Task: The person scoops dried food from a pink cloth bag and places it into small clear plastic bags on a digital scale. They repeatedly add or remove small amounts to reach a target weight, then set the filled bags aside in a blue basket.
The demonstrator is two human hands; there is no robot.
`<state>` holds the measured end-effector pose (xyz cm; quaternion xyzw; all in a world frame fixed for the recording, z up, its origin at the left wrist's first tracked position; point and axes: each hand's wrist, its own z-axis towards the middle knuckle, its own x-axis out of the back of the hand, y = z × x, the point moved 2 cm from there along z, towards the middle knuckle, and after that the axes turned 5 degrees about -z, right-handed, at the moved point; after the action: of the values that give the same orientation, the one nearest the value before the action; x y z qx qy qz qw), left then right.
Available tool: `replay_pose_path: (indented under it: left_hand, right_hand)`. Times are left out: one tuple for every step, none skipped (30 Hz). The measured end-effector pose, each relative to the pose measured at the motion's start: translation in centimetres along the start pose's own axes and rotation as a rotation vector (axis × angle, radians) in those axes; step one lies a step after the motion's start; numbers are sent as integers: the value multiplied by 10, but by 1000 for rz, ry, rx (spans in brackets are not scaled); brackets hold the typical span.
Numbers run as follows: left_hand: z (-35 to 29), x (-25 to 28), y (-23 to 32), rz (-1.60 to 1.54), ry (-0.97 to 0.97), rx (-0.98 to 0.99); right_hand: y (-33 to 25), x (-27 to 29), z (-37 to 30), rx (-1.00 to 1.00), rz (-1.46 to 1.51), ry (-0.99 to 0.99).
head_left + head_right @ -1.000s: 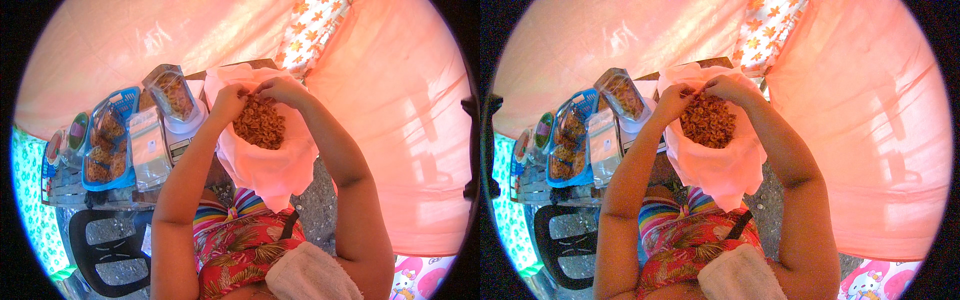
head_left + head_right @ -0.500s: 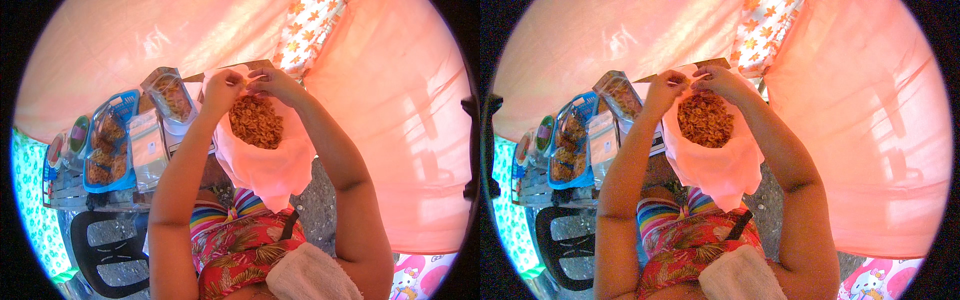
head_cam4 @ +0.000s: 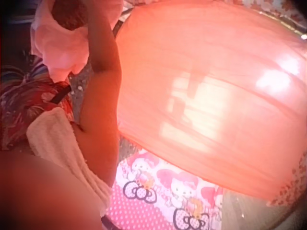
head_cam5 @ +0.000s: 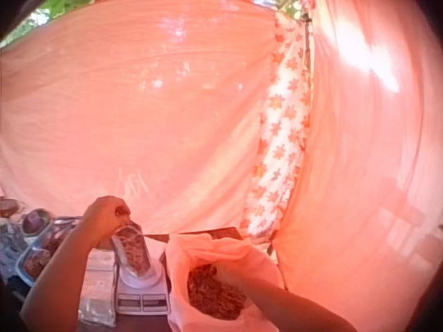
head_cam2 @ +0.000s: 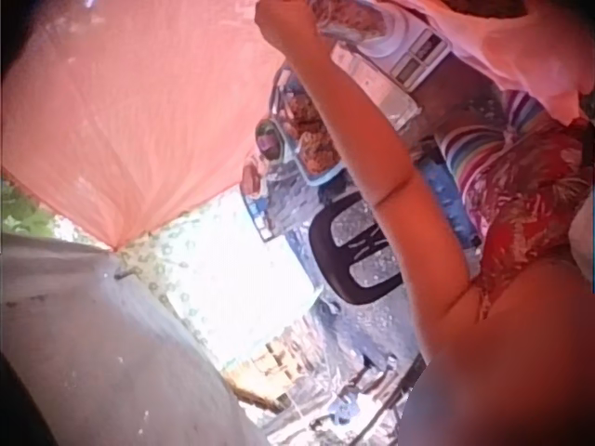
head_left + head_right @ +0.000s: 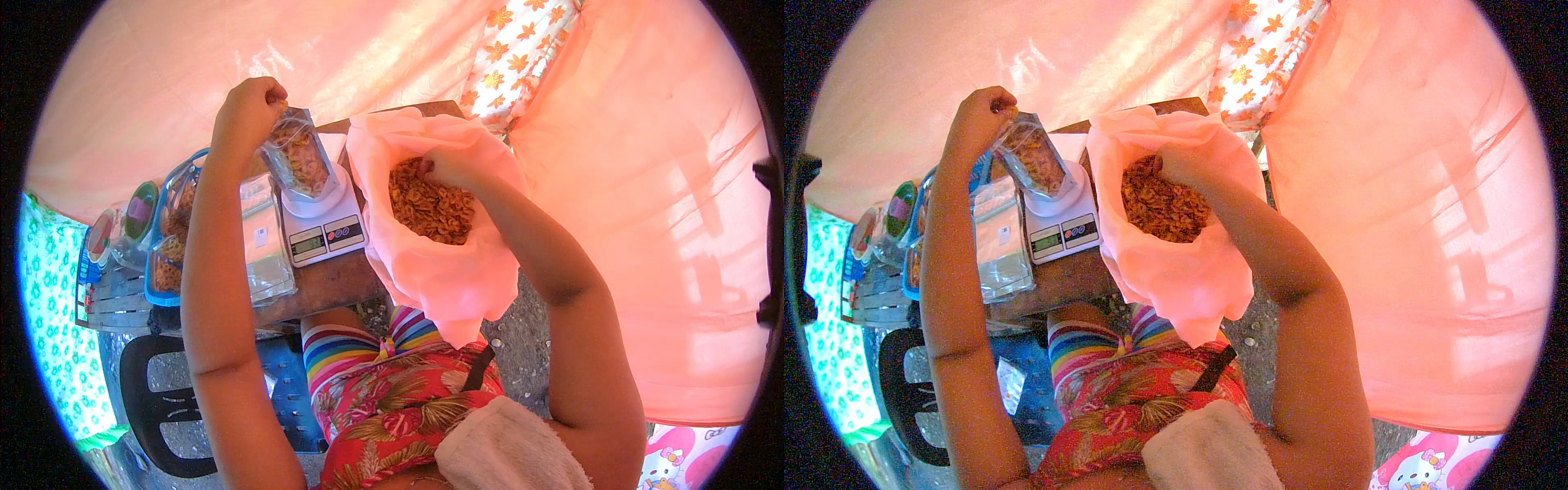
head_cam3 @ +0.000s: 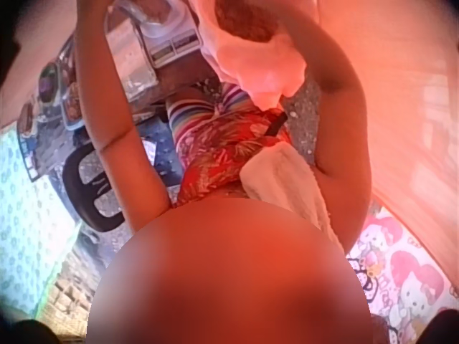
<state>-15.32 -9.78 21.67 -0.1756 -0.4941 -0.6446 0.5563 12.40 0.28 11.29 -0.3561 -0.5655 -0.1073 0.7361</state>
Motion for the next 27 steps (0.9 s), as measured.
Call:
replay_pose_path:
  left_hand:
    - [0, -2, -3, 15, -33, 18]
    - [0, -4, -6, 55, -50, 17]
    - [0, -6, -8, 90, -69, 15]
    - [-1, -9, -9, 118, -85, 4]
    - [-2, -11, -10, 130, -82, -2]
    - [-3, -12, -10, 137, -72, -16]
    - [-4, -12, -9, 145, -59, -28]
    - [-4, -12, -6, 130, -27, -45]
    - [-5, -12, -3, 116, 7, -60]
    - [-6, -11, 0, 103, 24, -52]
    - [-7, -9, 6, 53, 70, -86]
    - [-8, -10, 14, 4, 98, -99]
    - [-10, -14, 22, -47, 122, -112]
    - [-13, -19, 32, -100, 102, -149]
    - [-16, -25, 42, -154, 83, -184]
    - [-23, -33, 51, -206, 58, -216]
    - [-33, -43, 58, -220, -29, -241]
    - [-40, -51, 65, -249, -85, -298]
    - [-44, -59, 68, -254, -177, -274]
    - [-49, -68, 72, -276, -253, -278]
    - [-54, -77, 74, -297, -333, -272]
    - [-57, -85, 75, -292, -378, -251]
    - [-59, -93, 74, -284, -428, -222]
    - [-62, -100, 74, -279, -477, -192]
    - [-67, -105, 74, -297, -462, -232]
    - [-73, -110, 74, -319, -444, -270]
    - [-80, -113, 74, -340, -428, -308]
  right_hand:
    - [10, 0, 0, -31, 85, -45]
    - [20, 0, 3, -74, 123, -81]
    - [33, 0, 4, -118, 159, -116]
    - [45, -1, 9, -174, 149, -142]
    - [57, -2, 12, -242, 130, -165]
    - [68, -4, 12, -237, 149, -160]
    - [79, -6, 14, -242, 157, -152]
    - [88, -9, 17, -256, 164, -149]
    - [95, -14, 18, -280, 149, -174]
    - [102, -18, 20, -316, 132, -202]
    - [108, -23, 20, -351, 114, -231]
    - [112, -27, 18, -369, 112, -250]
    - [113, -31, 16, -365, 146, -253]
    - [112, -34, 13, -336, 205, -229]
    - [107, -36, 11, -282, 280, -190]
    - [100, -39, 8, -241, 331, -166]
    - [91, -42, 4, -246, 350, -160]
    - [78, -44, 5, -246, 245, -213]
    - [66, -47, 5, -285, 112, -292]
    - [52, -50, 3, -302, 10, -342]
    - [38, -53, 1, -313, -92, -396]
    - [24, -57, -2, -294, -165, -425]
    - [14, -58, -6, -257, -196, -446]
    - [6, -58, -10, -143, -205, -400]
    - [3, -57, -10, -166, -246, -403]
    - [3, -57, -12, -179, -249, -412]
    - [5, -55, -13, -164, -229, -402]
